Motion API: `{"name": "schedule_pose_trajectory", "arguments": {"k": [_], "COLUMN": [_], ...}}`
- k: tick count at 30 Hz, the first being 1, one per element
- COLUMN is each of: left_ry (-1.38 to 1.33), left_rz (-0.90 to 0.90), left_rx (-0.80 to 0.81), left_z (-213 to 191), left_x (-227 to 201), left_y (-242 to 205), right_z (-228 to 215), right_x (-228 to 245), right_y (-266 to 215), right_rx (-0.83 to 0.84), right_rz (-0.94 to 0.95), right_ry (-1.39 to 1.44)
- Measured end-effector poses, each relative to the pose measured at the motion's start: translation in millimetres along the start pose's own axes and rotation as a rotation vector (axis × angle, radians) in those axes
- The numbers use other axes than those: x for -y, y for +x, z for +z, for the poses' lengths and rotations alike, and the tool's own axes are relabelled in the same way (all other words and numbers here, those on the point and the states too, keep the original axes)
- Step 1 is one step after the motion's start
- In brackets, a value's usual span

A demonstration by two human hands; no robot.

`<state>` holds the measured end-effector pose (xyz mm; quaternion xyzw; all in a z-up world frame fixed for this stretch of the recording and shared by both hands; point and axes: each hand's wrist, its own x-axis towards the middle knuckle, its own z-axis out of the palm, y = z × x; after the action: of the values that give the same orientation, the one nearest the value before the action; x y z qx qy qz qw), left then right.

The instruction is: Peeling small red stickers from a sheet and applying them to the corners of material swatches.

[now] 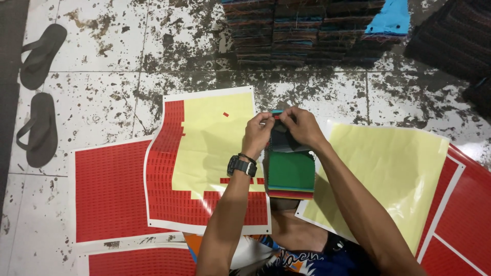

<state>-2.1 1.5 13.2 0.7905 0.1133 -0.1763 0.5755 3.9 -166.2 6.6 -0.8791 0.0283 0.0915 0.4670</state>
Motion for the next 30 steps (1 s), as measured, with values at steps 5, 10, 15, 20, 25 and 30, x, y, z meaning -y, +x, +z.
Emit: {"name": "schedule_pose_trajectory", "arguments": {"k": [5,10,15,20,25,30], "left_ry": [-0.033,-0.037,0.044,0.051,0.066,0.01], "left_rz": [-0.002,0.002,-0.013,-0.003,0.014,0.038], "left_rx": [0.004,0.003,-0.011,-0.009,-0.006,0.013], "left_z": [-0.8,-0.2,-0.2,0.8,-0.8,-3.4], "left_x": [-5.1,-10.5,-8.0,-6.7,-5.0,-4.6], "left_y": [-6.0,-7.2,-5.0,-3.9,-1.6,-2.4], "right_z": [6.9,13.5,-1.5,-3.9,-5.2,-33.5], "right_x": [-9.9,-21.2,10.6,5.5,1.8,16.2], "right_y": [6.0,12.1,-3.8,1.1,2.8,-5.9], "right_rx": [-0.013,-0.033,-0.075,-0.024,-0.039,0.108], "right_rz": [0.035,0.072,0.045,-0.113,-0.158,-0.082], "right_ry": [-0.061,-0.092,-0.066,-0.155,-0.178,-0.191]}}
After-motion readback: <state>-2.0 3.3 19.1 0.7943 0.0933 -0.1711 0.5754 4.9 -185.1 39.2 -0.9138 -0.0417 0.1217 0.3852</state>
